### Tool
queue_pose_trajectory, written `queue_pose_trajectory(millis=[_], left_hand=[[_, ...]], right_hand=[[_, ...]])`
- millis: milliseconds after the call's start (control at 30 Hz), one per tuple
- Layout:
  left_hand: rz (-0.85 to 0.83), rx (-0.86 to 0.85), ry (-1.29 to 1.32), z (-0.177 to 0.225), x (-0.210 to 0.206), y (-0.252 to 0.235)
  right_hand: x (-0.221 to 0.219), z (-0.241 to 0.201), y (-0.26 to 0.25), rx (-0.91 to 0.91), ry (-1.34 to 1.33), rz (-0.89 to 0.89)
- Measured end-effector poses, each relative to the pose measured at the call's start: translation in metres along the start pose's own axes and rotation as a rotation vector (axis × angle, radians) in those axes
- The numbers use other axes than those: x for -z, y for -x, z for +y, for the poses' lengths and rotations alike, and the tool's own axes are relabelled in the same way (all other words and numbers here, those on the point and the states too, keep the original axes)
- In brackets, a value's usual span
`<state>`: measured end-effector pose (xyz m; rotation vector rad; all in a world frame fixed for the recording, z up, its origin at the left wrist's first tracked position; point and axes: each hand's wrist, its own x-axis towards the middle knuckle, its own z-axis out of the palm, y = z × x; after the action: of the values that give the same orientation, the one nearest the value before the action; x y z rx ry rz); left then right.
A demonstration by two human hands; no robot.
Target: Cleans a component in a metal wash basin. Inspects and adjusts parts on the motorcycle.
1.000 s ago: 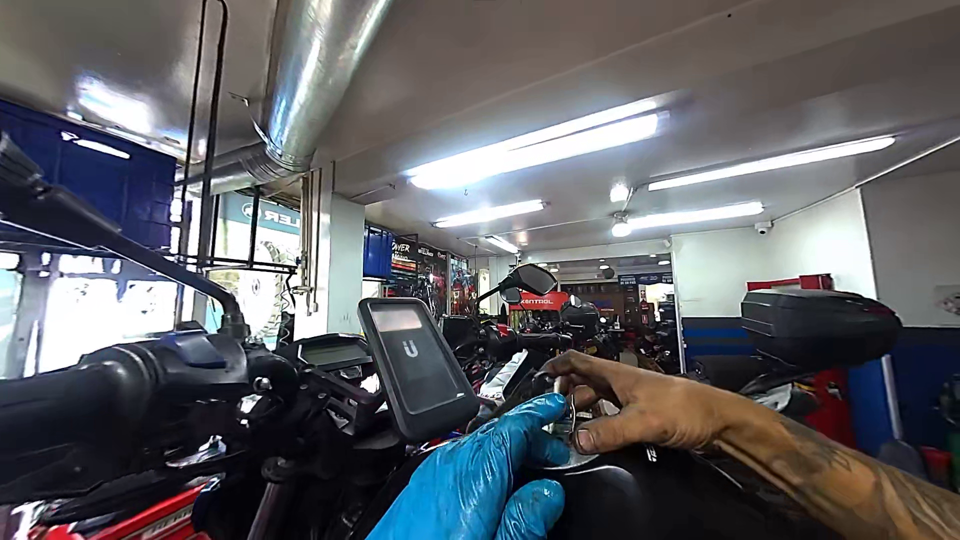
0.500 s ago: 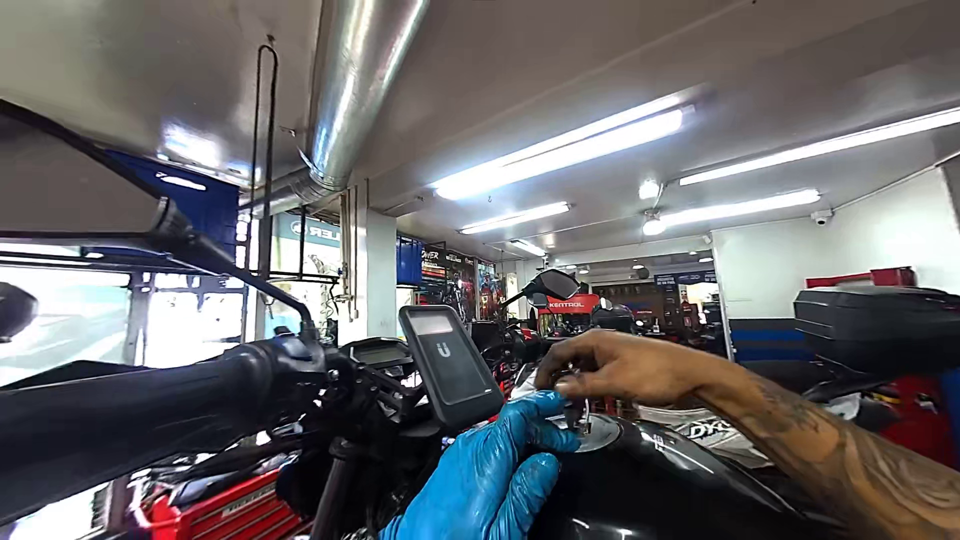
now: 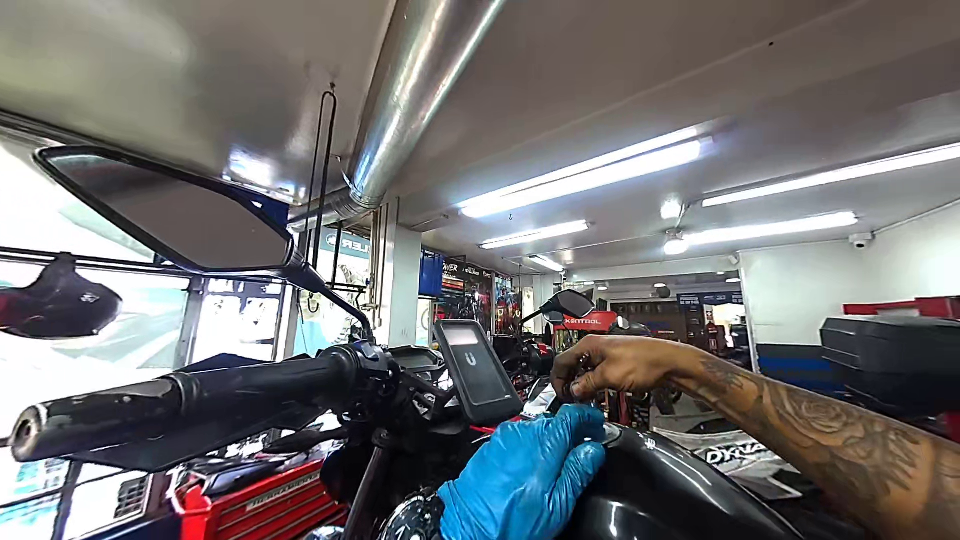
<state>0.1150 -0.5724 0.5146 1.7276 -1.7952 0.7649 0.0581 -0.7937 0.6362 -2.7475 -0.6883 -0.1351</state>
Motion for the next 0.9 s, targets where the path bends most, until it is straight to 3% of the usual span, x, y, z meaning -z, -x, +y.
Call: queue_pose_trajectory(millis=[367,700,900], left_hand=[[0.043,-0.013,-0.100,0.002,-0.009,-0.001],[0.081,0.004,-0.034,0.002,-0.010,0.003],[0.103,0.008,0.096,0.002,-0.008,0.005]], right_hand=[[0.005,0.007,-0.001,0.111,-0.030,0.008],[0.001,0.015,-0.004,0.188,-0.038,0.033],[-0.004,0.002,-0.002,0.119,-0.012,0.063]])
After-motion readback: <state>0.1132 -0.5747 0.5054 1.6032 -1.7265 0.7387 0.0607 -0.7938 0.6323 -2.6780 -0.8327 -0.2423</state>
